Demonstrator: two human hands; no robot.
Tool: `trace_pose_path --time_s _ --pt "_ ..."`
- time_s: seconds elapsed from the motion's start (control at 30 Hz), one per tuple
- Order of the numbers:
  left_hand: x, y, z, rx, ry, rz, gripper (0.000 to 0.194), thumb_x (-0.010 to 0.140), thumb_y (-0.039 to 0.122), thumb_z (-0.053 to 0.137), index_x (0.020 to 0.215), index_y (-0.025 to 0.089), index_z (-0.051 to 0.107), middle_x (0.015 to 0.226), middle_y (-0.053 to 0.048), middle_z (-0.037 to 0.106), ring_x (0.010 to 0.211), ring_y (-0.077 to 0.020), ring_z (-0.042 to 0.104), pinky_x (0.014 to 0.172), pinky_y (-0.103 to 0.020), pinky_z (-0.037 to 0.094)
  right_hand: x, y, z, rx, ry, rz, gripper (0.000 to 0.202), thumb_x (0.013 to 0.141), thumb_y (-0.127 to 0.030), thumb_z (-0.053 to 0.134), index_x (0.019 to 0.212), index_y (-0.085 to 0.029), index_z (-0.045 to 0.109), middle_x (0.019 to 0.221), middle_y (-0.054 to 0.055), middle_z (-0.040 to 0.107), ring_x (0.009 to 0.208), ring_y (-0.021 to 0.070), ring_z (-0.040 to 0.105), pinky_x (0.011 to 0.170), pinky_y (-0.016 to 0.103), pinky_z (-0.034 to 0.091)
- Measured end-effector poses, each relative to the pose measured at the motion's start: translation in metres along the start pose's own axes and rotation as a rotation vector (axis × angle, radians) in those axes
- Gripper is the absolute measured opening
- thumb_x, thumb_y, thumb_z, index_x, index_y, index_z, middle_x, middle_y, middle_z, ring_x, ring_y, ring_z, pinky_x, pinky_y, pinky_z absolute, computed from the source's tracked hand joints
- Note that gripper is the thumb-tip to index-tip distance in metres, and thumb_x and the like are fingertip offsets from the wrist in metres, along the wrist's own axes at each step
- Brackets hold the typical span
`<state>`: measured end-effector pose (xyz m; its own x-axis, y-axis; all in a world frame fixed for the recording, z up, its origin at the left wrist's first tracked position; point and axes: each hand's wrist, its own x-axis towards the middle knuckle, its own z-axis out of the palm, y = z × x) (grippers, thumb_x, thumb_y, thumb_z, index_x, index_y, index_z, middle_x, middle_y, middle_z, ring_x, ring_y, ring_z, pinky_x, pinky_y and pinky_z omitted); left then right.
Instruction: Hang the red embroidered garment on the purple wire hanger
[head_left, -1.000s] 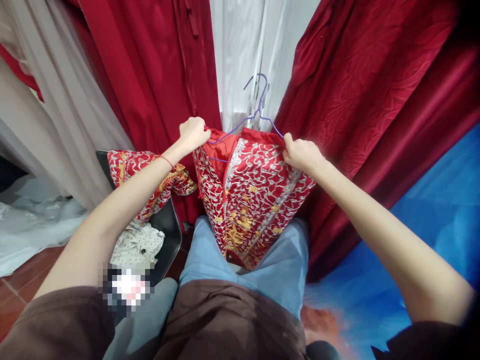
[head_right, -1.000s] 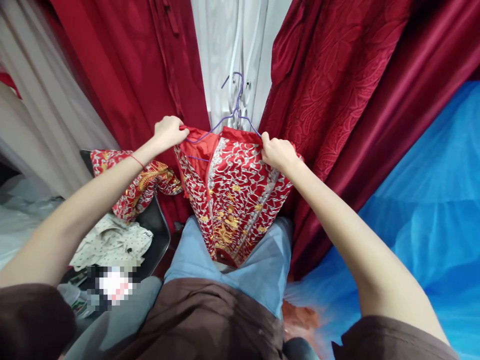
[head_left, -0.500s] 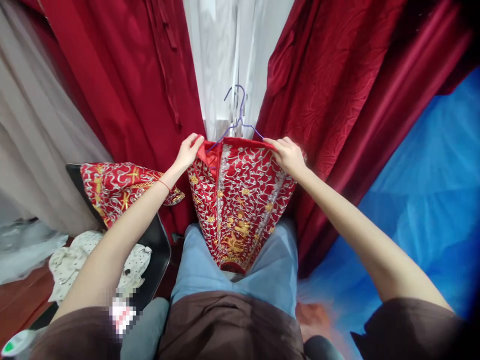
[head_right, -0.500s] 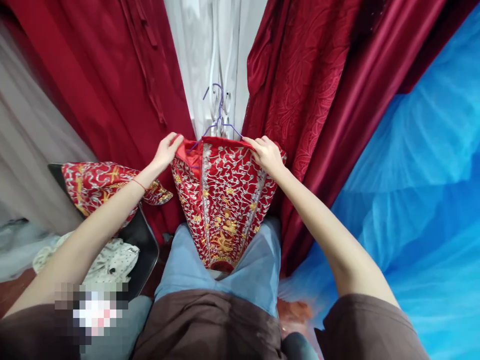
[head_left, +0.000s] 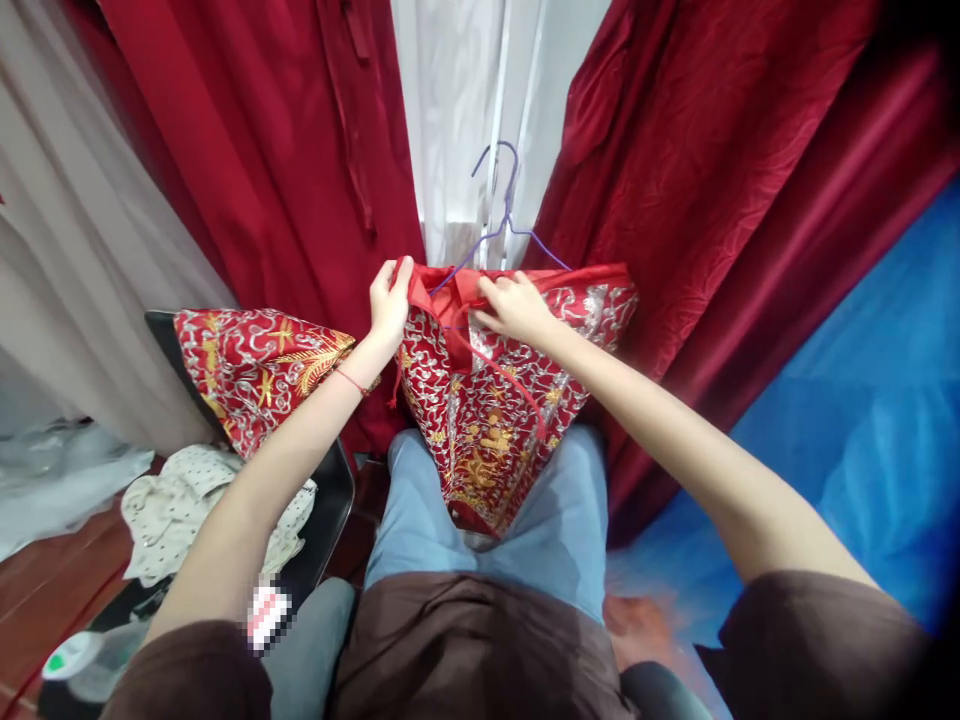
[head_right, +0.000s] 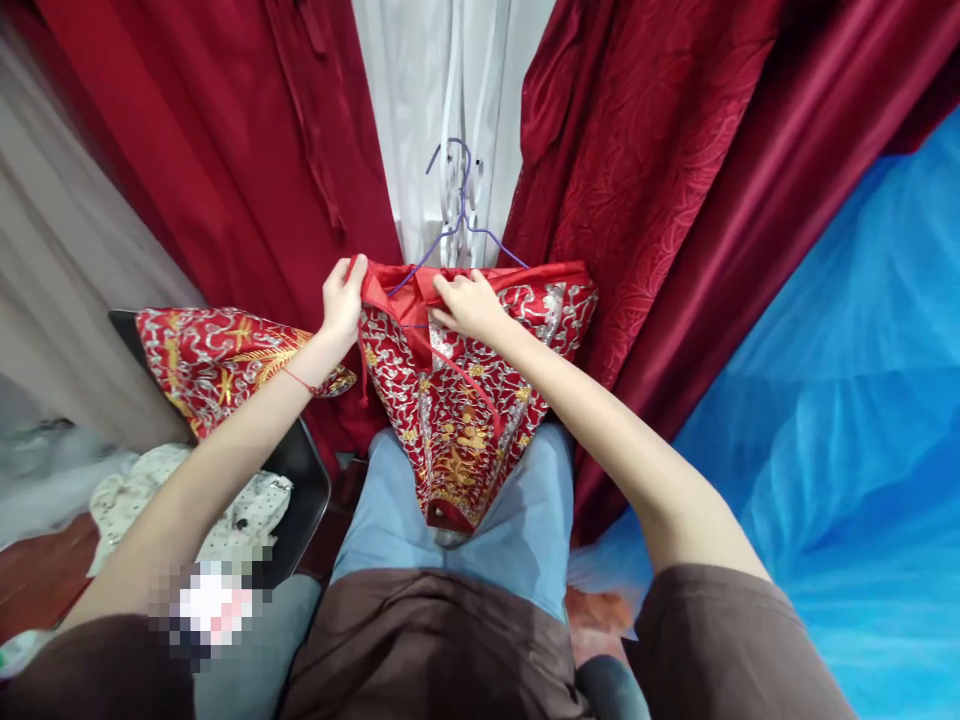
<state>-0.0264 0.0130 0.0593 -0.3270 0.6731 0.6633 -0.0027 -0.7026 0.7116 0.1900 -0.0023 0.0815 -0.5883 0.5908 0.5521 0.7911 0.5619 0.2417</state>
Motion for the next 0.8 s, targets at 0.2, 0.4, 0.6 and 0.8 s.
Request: trace_pose_path --time_s 0.2,0.4,0.6,0.8 --pt "0.001 -0.003 -0.011 0.033 0.063 -0.168 0.051 0.080 0.071 0.061 0.079 0.021 0.054 0.083 -0.002 0.063 0.089 -0.0162 0.062 0.078 -0.026 0.051 0.032 -0.007 -0.001 0.057 0.150 0.122 0.040 0.103 -0.038 0.029 0.112 -0.019 0.063 0.089 0.009 0.070 0.082 0.0210 0.062 0.068 0.030 0.038" --pt "0.008 -0.002 -0.006 -0.072 0.033 -0.317 0.042 0.078 0.055 0.074 0.071 0.020 0.053 0.067 0.001 0.060 0.070 -0.0127 0.060 0.066 -0.024 0.049 0.047 0.007 0.008 0.090 0.093 0.058 0.038 0.101 -0.040 0.035 0.113 -0.018 0.063 0.093 0.011 0.072 0.082 0.0233 0.064 0.071 0.033 0.040" --pt "0.025 0.002 -0.006 -0.026 -0.120 -0.427 0.042 0.082 0.056 0.069 0.068 0.017 0.059 0.060 -0.003 0.063 0.059 -0.0150 0.059 0.065 -0.029 0.049 0.064 0.001 0.001 0.140 -0.052 -0.124 0.048 0.096 -0.051 0.047 0.126 -0.014 0.057 0.084 0.011 0.073 0.073 0.0225 0.062 0.071 0.034 0.041" --pt "0.045 -0.006 -0.019 -0.017 -0.263 -0.590 0.051 0.093 0.061 0.039 0.084 0.019 0.067 0.068 -0.007 0.070 0.071 -0.0201 0.067 0.073 -0.031 0.052 0.083 -0.001 0.001 0.107 -0.114 -0.318 0.050 0.100 -0.051 0.043 0.137 -0.020 0.055 0.097 0.008 0.071 0.074 0.0185 0.060 0.067 0.029 0.039"
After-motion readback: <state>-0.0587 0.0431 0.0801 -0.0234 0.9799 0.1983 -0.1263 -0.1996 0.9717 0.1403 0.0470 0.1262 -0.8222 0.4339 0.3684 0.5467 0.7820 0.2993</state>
